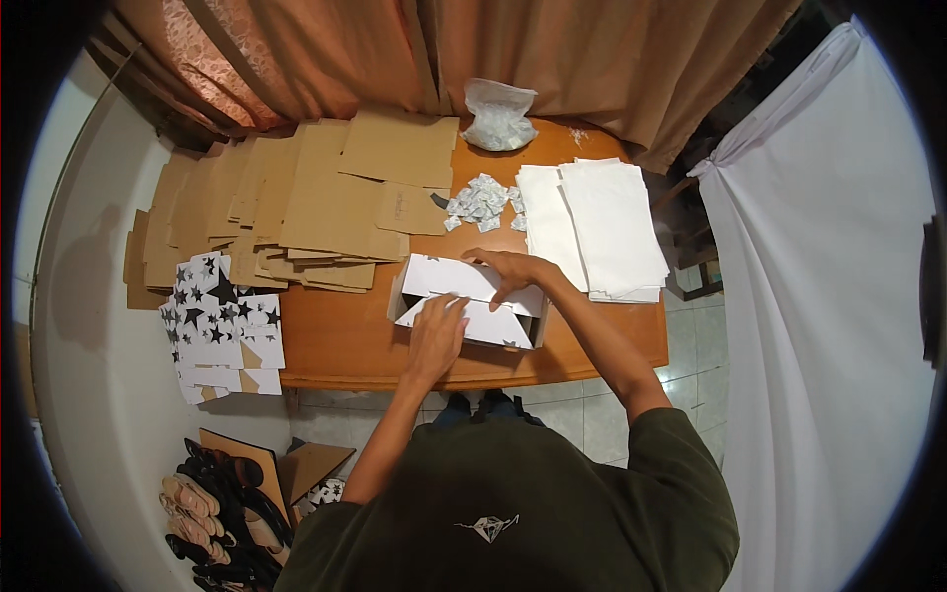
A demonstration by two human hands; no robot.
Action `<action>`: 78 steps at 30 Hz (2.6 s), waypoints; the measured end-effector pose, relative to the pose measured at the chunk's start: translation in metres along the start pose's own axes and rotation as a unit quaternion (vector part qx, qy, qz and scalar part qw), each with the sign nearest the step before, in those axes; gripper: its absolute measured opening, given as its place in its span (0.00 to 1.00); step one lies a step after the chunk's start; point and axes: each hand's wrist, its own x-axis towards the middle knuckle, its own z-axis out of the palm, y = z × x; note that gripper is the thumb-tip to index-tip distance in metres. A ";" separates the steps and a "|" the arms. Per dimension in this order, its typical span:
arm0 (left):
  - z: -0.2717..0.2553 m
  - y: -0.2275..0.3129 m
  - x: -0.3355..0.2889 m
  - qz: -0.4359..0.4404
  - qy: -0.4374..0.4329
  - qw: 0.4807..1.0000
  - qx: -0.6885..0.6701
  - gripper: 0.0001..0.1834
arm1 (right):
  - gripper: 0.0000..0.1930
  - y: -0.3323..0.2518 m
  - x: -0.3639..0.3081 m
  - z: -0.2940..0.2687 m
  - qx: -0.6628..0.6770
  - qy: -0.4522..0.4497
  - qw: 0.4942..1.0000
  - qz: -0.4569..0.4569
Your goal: Folding cardboard sheets into shoe boxes and placing them on a storage shelf.
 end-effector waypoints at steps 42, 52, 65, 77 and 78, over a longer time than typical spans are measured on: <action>0.073 -0.033 0.064 0.042 -0.079 0.992 0.084 0.25 | 0.30 -0.040 -0.115 0.132 -0.160 0.338 0.926 0.045; 0.072 -0.035 0.057 0.042 -0.079 0.993 0.080 0.25 | 0.28 -0.047 -0.106 0.144 -0.163 0.322 0.926 0.107; -0.018 0.005 0.041 0.045 -0.005 0.992 -0.118 0.21 | 0.24 -0.032 -0.097 0.156 -0.146 0.350 0.921 0.086; -0.051 -0.086 -0.031 -0.160 0.107 0.940 -0.281 0.21 | 0.24 -0.036 -0.095 0.161 -0.154 0.356 0.916 0.099; -0.046 -0.087 -0.035 -0.161 0.107 0.940 -0.282 0.21 | 0.24 -0.038 -0.095 0.161 -0.162 0.349 0.916 0.113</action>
